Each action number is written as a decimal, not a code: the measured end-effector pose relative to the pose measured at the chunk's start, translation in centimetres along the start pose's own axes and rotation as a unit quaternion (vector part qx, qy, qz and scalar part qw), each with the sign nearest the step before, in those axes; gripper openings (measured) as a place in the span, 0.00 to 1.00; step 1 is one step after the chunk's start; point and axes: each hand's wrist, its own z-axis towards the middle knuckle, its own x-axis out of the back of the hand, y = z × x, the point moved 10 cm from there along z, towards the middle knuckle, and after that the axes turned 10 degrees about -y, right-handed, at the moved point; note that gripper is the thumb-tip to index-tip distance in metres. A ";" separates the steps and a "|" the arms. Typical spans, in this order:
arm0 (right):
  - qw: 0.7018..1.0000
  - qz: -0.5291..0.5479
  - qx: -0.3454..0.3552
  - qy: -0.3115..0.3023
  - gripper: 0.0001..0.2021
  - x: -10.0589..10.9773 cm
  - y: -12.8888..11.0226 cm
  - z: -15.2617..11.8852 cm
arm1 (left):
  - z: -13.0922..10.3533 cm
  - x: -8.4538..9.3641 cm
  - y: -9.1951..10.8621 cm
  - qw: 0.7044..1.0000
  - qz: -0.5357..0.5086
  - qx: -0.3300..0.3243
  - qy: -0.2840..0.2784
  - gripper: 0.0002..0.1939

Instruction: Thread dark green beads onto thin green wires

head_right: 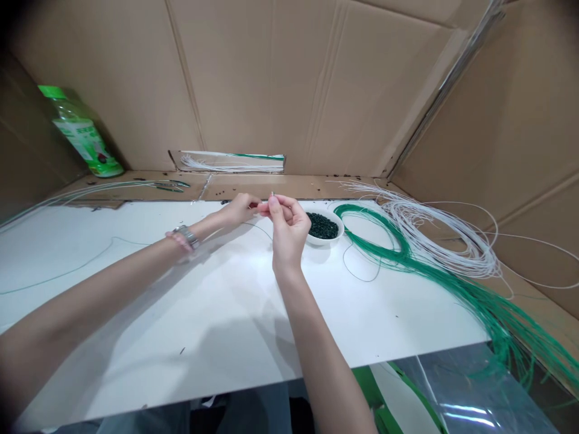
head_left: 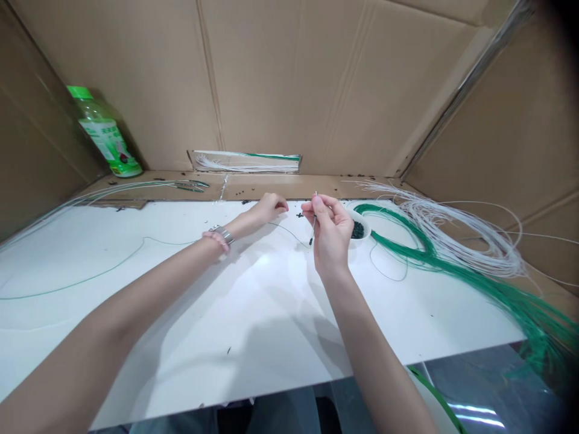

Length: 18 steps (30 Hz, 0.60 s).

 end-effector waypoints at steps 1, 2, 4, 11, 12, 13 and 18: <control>1.000 0.001 0.000 -0.010 0.06 -0.3 0.1 -0.1 | -1.2 0.3 0.6 1.000 -0.015 -0.002 -0.002 0.10; 1.000 0.003 0.000 -0.022 0.06 -0.7 0.2 -0.3 | -2.5 0.6 1.1 0.999 -0.034 -0.003 -0.005 0.10; 0.999 0.006 -0.002 -0.050 0.06 -1.6 0.4 -0.6 | -5.7 1.1 1.9 0.997 -0.075 0.000 -0.007 0.11; 0.981 -0.055 -0.047 -0.177 0.03 -6.2 1.6 -3.2 | -15.9 1.8 1.6 0.960 -0.265 0.057 0.071 0.10; 0.977 -0.071 -0.055 -0.194 0.03 -6.8 1.8 -3.6 | -16.8 1.8 1.3 0.943 -0.313 0.060 0.092 0.09; 0.972 -0.084 -0.062 -0.209 0.03 -7.3 2.0 -4.1 | -17.5 1.8 1.0 0.926 -0.357 0.057 0.110 0.09; 0.950 -0.140 -0.084 -0.266 0.02 -9.3 2.4 -5.6 | -18.9 0.9 1.1 0.876 -0.467 0.026 0.122 0.05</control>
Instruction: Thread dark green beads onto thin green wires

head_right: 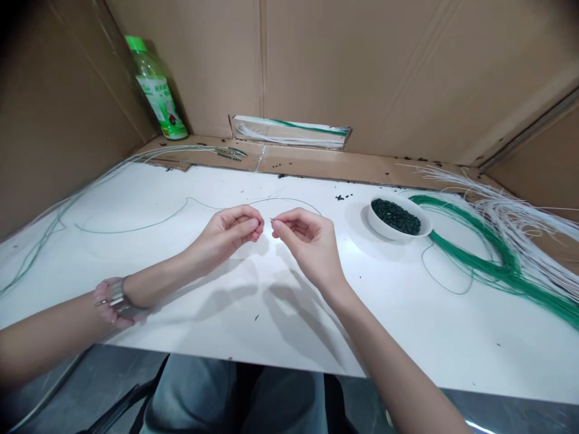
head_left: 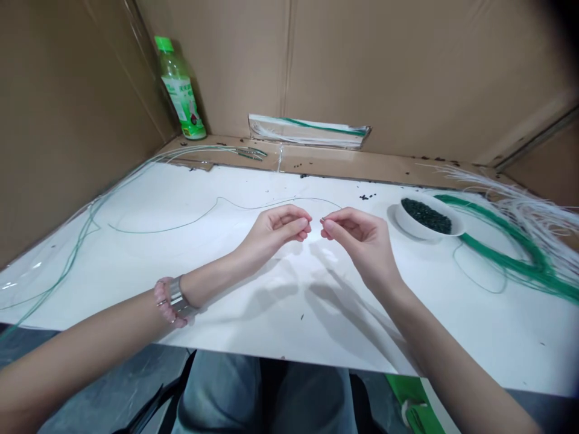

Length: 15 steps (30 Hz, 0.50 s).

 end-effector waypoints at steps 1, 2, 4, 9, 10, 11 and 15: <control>1.000 -0.009 -0.002 -0.007 0.03 -0.3 -0.1 -0.1 | -0.1 -0.3 -0.1 1.000 -0.016 0.002 -0.007 0.05; 1.000 -0.016 -0.003 -0.012 0.03 -0.5 -0.2 -0.2 | -0.3 -0.6 -0.1 0.999 -0.033 0.004 -0.015 0.04; 0.999 -0.032 0.003 -0.017 0.03 -0.9 -0.7 -0.4 | -0.4 -1.1 0.1 0.997 -0.065 0.004 -0.028 0.04; 0.995 -0.088 0.040 -0.014 0.06 -1.3 -1.9 -1.3 | -0.7 -1.6 -0.1 0.992 -0.122 0.011 -0.044 0.03; 0.994 -0.096 0.053 -0.013 0.06 -1.3 -2.2 -1.4 | -0.8 -1.7 -0.3 0.990 -0.133 0.017 -0.048 0.03; 0.992 -0.103 0.066 -0.013 0.07 -1.4 -2.5 -1.6 | -0.8 -1.8 -0.5 0.988 -0.144 0.022 -0.052 0.03; 0.988 -0.126 0.092 -0.016 0.07 -1.6 -3.1 -1.8 | -1.0 -2.2 -1.2 0.981 -0.181 0.041 -0.056 0.03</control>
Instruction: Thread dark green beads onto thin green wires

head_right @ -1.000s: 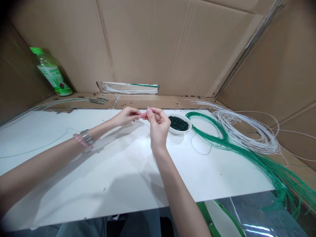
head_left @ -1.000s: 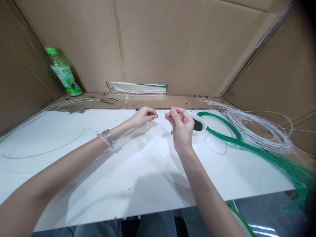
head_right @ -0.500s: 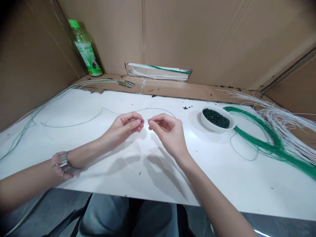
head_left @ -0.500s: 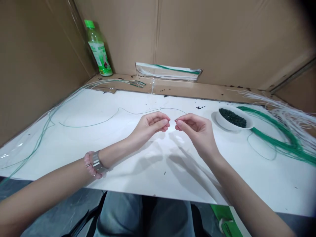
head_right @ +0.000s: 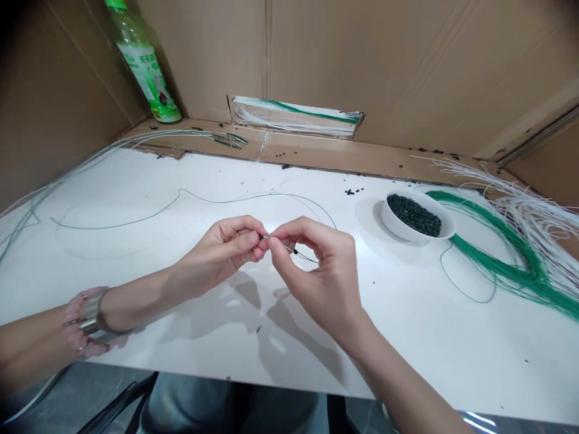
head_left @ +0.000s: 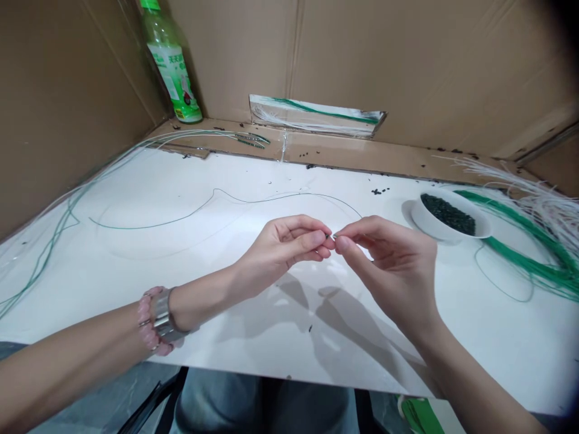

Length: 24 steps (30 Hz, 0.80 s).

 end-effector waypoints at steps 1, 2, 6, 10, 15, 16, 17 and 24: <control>1.000 -0.006 0.001 -0.001 0.07 0.0 0.0 0.0 | -0.1 0.0 -0.1 1.000 -0.008 0.003 0.003 0.03; 1.000 -0.011 0.001 -0.002 0.07 -0.1 -0.1 0.0 | -0.1 0.0 -0.3 1.000 -0.016 0.006 0.005 0.03; 1.000 -0.025 0.000 -0.005 0.06 -0.2 0.0 -0.1 | -0.3 0.0 -0.8 0.998 -0.055 0.017 0.010 0.04; 1.000 -0.028 0.007 -0.001 0.06 -0.2 -0.2 -0.2 | -0.5 0.0 -1.2 0.996 -0.088 0.022 0.010 0.04; 1.000 -0.025 0.009 0.003 0.05 -0.3 -0.2 -0.2 | -0.8 -0.1 -1.8 0.993 -0.113 0.038 0.012 0.06; 1.000 -0.025 0.010 0.003 0.05 -0.4 -0.2 -0.2 | -0.8 -0.2 -1.8 0.993 -0.114 0.040 0.012 0.06; 1.000 -0.025 0.010 0.003 0.05 -0.4 -0.1 -0.2 | -0.8 -0.2 -1.9 0.993 -0.113 0.042 0.012 0.06; 1.000 -0.017 0.017 0.010 0.06 -0.4 -0.1 -0.4 | -0.8 -0.5 -1.8 0.992 -0.120 0.037 0.008 0.07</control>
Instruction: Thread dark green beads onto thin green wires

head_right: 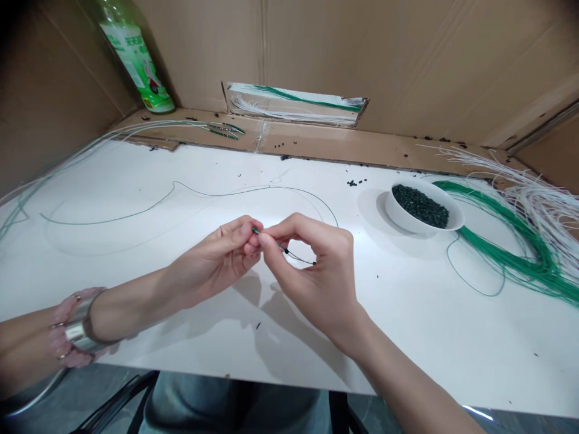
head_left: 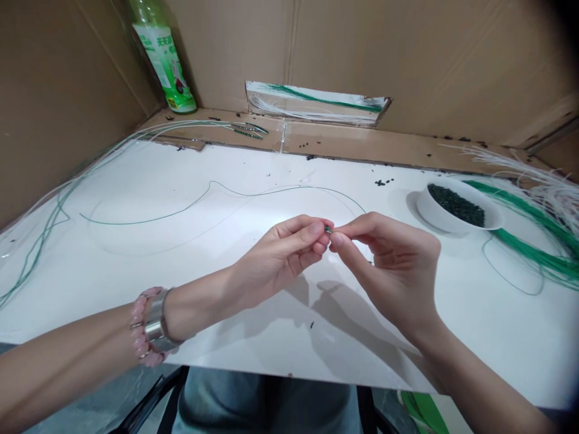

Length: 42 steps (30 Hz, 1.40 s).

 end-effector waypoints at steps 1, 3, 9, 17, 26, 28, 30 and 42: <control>1.000 0.000 0.000 0.000 0.06 0.0 0.0 0.0 | 0.0 0.0 0.0 1.000 -0.002 0.001 0.001 0.06; 1.000 0.000 0.003 0.002 0.06 0.0 0.0 0.0 | 0.0 0.0 0.0 1.000 -0.006 0.003 0.005 0.06; 1.000 -0.003 0.003 0.009 0.05 0.1 0.0 0.0 | 0.0 0.0 0.0 1.000 -0.023 0.011 0.013 0.05; 1.000 0.000 -0.006 0.017 0.04 0.2 0.2 0.0 | 0.0 -0.1 0.0 1.000 -0.012 0.006 0.015 0.05; 1.000 0.008 -0.006 0.012 0.06 0.0 0.3 0.1 | 0.1 0.1 0.0 0.999 -0.018 0.004 0.027 0.03; 1.000 0.005 -0.005 0.011 0.06 0.0 0.3 0.1 | 0.0 0.1 0.1 1.000 -0.016 -0.001 0.025 0.03; 1.000 0.002 -0.006 0.010 0.06 0.0 0.3 0.1 | 0.0 0.1 0.3 1.000 -0.010 -0.008 0.024 0.04; 0.999 -0.042 -0.007 0.014 0.05 -0.1 0.3 0.0 | -0.5 1.1 3.1 0.961 0.238 -0.112 0.088 0.02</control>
